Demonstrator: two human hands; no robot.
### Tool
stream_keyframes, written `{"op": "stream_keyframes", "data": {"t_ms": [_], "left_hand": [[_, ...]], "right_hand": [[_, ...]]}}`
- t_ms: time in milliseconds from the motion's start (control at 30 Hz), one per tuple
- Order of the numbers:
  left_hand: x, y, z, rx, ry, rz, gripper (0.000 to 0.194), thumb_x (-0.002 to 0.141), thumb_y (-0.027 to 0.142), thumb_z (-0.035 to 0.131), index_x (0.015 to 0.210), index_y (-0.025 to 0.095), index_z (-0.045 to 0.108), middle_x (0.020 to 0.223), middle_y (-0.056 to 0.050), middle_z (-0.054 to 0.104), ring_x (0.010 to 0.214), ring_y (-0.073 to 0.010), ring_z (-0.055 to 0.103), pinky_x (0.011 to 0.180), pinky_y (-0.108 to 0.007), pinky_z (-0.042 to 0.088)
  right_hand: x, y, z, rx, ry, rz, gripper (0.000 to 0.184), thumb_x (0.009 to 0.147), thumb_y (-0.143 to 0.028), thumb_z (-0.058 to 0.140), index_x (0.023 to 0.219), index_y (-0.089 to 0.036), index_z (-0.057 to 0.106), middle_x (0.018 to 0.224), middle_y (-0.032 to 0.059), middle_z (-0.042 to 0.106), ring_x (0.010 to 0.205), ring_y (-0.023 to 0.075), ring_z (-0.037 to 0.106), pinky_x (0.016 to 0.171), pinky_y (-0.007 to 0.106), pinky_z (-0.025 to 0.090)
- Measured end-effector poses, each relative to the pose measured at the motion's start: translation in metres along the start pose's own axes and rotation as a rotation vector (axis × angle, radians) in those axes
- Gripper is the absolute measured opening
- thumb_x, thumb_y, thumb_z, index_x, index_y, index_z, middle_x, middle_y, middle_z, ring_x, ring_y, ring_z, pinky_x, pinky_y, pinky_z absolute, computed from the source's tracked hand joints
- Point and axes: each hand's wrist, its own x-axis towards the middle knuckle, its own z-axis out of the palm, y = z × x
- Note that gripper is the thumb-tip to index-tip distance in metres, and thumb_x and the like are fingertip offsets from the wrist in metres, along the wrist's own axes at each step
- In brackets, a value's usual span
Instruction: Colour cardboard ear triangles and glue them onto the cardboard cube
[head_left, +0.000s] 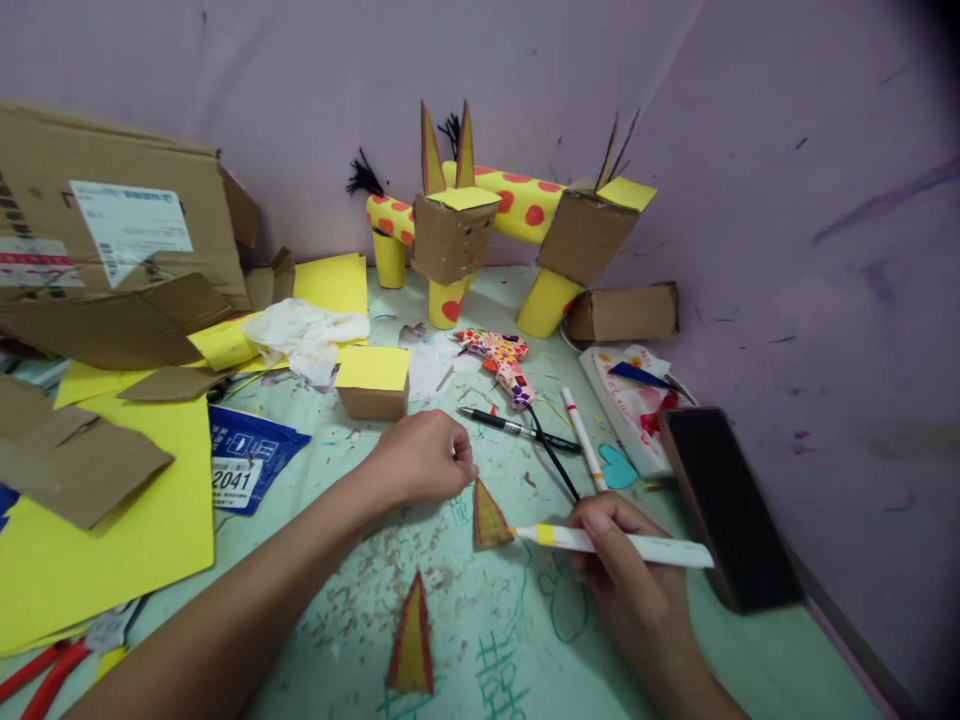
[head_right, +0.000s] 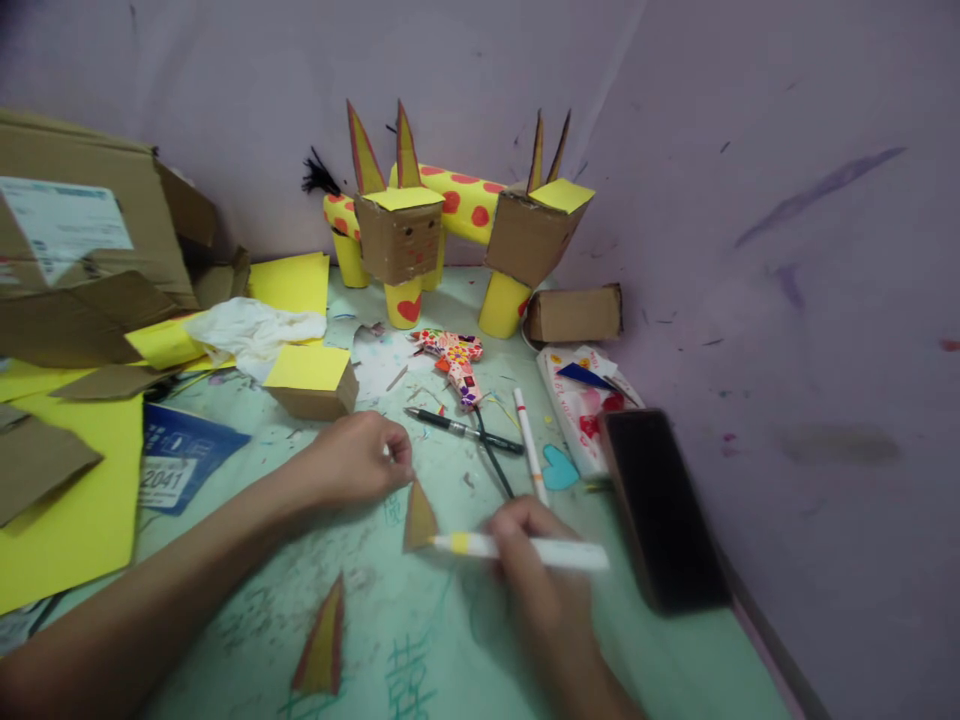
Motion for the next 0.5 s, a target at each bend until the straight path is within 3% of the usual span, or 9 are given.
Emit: {"op": "stream_keyframes", "data": {"t_ms": [167,367,500], "left_hand": [[-0.0001,-0.0036,-0.0078,-0.157,-0.113,0.025,0.015,0.066,0.026,0.055,0.069,0.018,0.067,0.064,-0.001,0.065,0.062,-0.0141,0.057,0.053,-0.024,0.038],[0.0010,-0.0008,-0.0050,-0.202,-0.122,-0.076,0.010,0.072,0.020,0.059,0.076,0.013,0.065,0.055,0.003,0.055,0.049,-0.0091,0.049,0.047,-0.022,0.037],[-0.0007,0.0058,-0.0058,-0.148,-0.141,-0.137,0.020,0.083,0.032,0.059,0.081,0.013,0.061,0.069,0.003,0.058,0.056,-0.0082,0.052,0.051,-0.022,0.044]], "right_hand": [[0.0014,-0.0034,0.0063,0.047,0.049,0.028,0.031,0.080,-0.042,0.054,0.060,-0.019,0.058,0.045,-0.0016,0.048,0.042,0.0131,0.043,0.038,0.024,0.029],[0.0050,-0.0047,0.0087,0.084,-0.019,0.023,0.031,0.080,-0.044,0.053,0.062,-0.018,0.056,0.047,-0.0029,0.048,0.044,0.0120,0.042,0.040,0.023,0.029],[0.0061,-0.0075,0.0108,0.092,-0.019,0.001,0.029,0.080,-0.041,0.052,0.061,-0.019,0.053,0.045,-0.0045,0.046,0.042,0.0111,0.039,0.040,0.023,0.028]]}}
